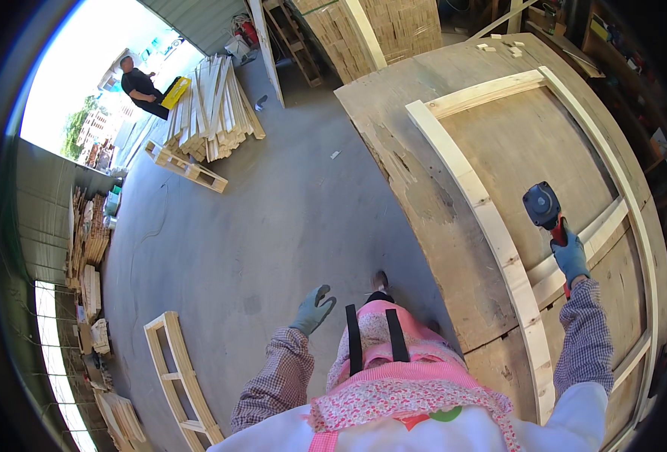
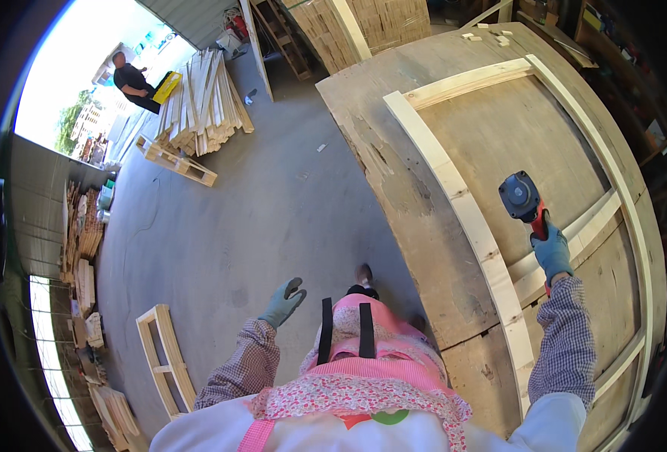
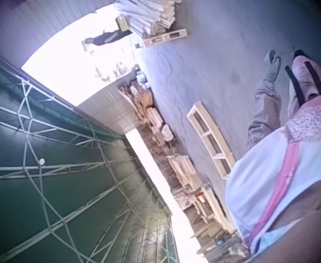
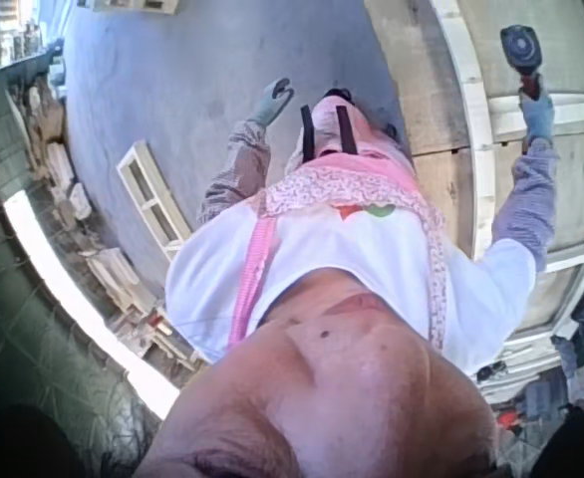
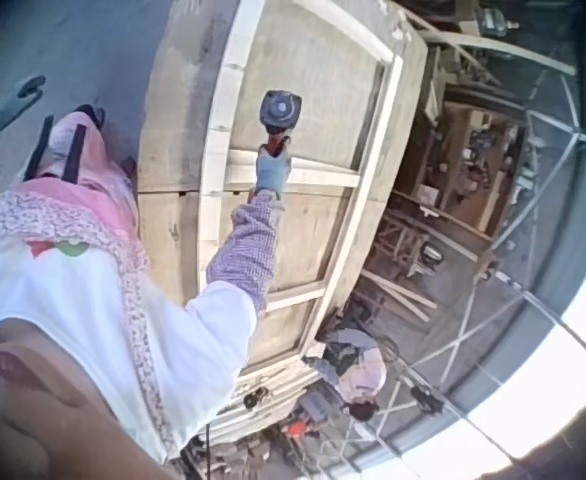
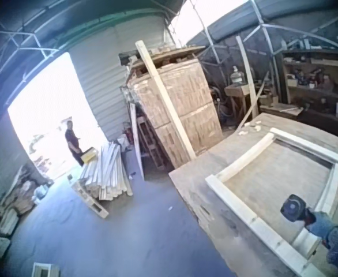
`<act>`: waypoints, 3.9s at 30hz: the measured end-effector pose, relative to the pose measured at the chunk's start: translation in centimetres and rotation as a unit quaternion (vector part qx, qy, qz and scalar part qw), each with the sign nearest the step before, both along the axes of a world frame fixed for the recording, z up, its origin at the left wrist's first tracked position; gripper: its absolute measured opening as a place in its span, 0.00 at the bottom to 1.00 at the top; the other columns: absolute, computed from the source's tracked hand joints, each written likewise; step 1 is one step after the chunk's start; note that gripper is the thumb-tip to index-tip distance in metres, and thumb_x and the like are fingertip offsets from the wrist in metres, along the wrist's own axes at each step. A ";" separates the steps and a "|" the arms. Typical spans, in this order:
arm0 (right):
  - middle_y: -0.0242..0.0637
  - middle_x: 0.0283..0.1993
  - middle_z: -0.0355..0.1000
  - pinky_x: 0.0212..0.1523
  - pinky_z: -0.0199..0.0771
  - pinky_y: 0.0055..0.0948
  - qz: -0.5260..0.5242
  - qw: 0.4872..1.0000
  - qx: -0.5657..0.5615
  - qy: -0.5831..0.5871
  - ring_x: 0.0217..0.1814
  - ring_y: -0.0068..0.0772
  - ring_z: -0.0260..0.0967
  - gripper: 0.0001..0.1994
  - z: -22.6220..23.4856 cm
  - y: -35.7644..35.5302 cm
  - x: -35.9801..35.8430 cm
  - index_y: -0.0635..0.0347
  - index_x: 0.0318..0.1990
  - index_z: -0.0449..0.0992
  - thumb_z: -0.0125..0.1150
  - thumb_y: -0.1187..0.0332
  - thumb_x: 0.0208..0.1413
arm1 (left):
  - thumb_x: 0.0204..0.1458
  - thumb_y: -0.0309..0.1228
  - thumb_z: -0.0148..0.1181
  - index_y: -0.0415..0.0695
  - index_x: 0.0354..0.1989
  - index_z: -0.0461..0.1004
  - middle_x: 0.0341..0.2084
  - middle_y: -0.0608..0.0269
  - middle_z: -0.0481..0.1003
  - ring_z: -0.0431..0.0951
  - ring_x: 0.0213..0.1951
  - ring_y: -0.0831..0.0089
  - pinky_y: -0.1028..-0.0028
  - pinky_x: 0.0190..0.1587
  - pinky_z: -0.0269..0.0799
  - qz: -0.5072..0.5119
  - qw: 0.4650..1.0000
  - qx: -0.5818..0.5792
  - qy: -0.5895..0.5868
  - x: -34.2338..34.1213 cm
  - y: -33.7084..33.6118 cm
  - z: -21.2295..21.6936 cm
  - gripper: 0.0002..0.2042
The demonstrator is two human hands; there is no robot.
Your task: The person assembles a wooden frame by positioning planks on a workbench and securing them with a red pneumatic nail gun. They repeatedly align pieces, drive nails, and reposition the frame to continue assembly.
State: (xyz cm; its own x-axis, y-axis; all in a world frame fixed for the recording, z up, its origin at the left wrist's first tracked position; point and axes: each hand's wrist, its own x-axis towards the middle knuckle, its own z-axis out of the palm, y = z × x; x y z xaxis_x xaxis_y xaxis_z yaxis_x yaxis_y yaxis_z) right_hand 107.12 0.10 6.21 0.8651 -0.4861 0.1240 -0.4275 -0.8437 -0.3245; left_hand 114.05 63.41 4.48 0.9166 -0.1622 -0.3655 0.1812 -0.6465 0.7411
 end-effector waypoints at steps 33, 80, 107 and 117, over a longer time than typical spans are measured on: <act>0.32 0.61 0.53 0.65 0.44 0.38 0.373 0.892 -0.165 0.196 0.64 0.36 0.47 0.42 -6.2 5.6 53.8 0.45 0.59 0.55 0.68 0.53 0.33 | 0.28 0.43 0.72 0.39 0.54 0.56 0.49 0.51 0.64 0.66 0.49 0.58 0.65 0.52 0.62 -0.269 0.947 -0.035 -0.169 49.3 -34.4 -9.9 0.43; 0.38 0.50 0.61 0.51 0.57 0.37 -0.059 0.998 0.005 0.001 0.50 0.40 0.57 0.36 -9.1 19.3 49.8 0.53 0.54 0.65 0.68 0.55 0.33 | 0.39 0.35 0.62 0.51 0.43 0.71 0.32 0.62 0.74 0.75 0.33 0.64 0.70 0.35 0.71 -0.544 0.816 -0.082 -0.177 58.7 -34.3 -11.8 0.19; 0.41 0.44 0.66 0.46 0.65 0.35 -0.168 0.969 0.181 0.013 0.45 0.40 0.65 0.38 -8.2 19.2 50.1 0.60 0.52 0.62 0.72 0.60 0.29 | 0.47 0.20 0.47 0.35 0.58 0.55 0.57 0.54 0.59 0.62 0.56 0.69 0.75 0.57 0.58 -0.351 0.786 -0.284 0.422 60.0 -32.9 -10.7 0.26; 0.42 0.44 0.66 0.46 0.67 0.34 -0.180 0.963 0.199 0.017 0.45 0.39 0.66 0.38 -7.7 19.3 50.3 0.61 0.52 0.61 0.72 0.61 0.29 | 0.55 0.36 0.48 0.38 0.53 0.63 0.49 0.55 0.66 0.69 0.49 0.69 0.74 0.54 0.64 -0.325 0.799 -0.217 0.456 60.7 -34.7 -9.6 0.20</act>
State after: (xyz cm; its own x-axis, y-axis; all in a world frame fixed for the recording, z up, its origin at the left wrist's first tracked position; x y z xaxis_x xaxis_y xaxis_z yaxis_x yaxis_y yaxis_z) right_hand 157.37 19.42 -1.53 0.6315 -0.7588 -0.1598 -0.6853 -0.4497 -0.5728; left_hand 174.71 28.73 -5.09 -0.0295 -0.7889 -0.6138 0.5045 -0.5419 0.6722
